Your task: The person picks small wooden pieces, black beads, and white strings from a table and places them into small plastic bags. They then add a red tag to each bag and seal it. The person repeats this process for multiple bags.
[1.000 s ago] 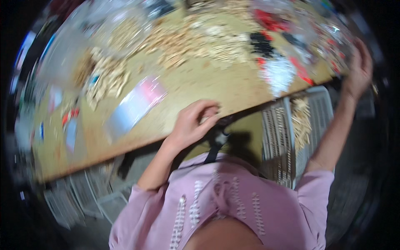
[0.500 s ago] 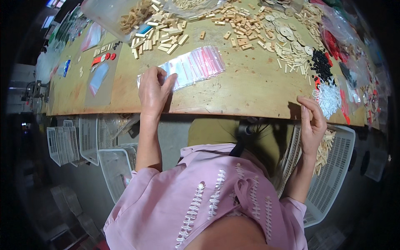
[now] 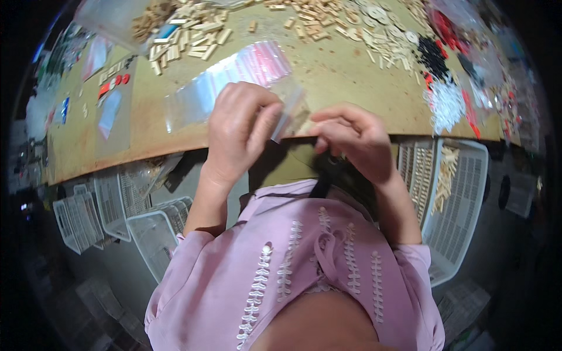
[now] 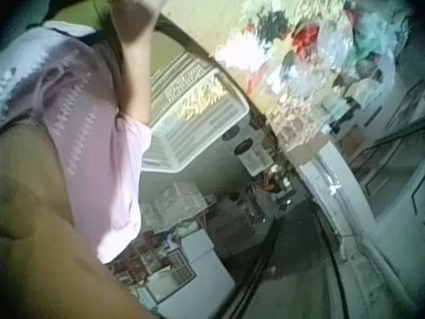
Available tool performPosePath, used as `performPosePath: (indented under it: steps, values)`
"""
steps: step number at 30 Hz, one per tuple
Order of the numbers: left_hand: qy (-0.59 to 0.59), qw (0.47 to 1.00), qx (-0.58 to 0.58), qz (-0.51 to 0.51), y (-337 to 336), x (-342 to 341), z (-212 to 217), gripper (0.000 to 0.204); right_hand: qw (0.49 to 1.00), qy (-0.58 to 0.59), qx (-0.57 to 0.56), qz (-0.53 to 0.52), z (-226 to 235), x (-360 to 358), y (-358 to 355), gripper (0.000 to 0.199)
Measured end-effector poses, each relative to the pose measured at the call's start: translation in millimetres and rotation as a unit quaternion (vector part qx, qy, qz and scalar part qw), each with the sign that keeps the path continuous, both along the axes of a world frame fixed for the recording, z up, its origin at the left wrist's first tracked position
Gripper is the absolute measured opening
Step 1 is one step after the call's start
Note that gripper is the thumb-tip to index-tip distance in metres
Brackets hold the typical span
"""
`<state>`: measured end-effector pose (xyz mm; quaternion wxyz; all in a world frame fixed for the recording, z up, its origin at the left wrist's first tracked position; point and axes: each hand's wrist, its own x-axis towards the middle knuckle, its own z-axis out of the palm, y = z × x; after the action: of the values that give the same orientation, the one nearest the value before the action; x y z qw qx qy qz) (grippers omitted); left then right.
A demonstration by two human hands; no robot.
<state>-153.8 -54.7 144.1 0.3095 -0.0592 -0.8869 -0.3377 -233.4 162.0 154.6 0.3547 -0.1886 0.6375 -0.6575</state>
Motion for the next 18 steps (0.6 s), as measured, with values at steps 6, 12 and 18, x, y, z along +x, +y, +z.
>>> performPosePath:
  steps: [6,12,18]
  values:
    - [0.009,0.993,-0.001,-0.118,27.0,-20.8,-10.5,0.014,0.997,-0.069,-0.011,0.014,-4.9,-4.6,13.7,0.018]
    - [-0.128,0.953,0.237,-0.136,53.8,-20.1,-13.2,0.024,0.995,-0.021,-0.045,-0.087,-10.8,-0.9,24.0,0.017]
    - [-0.119,0.958,0.238,-0.110,64.7,-25.3,-26.7,0.011,0.984,0.038,-0.040,-0.171,-18.6,5.7,18.2,0.014]
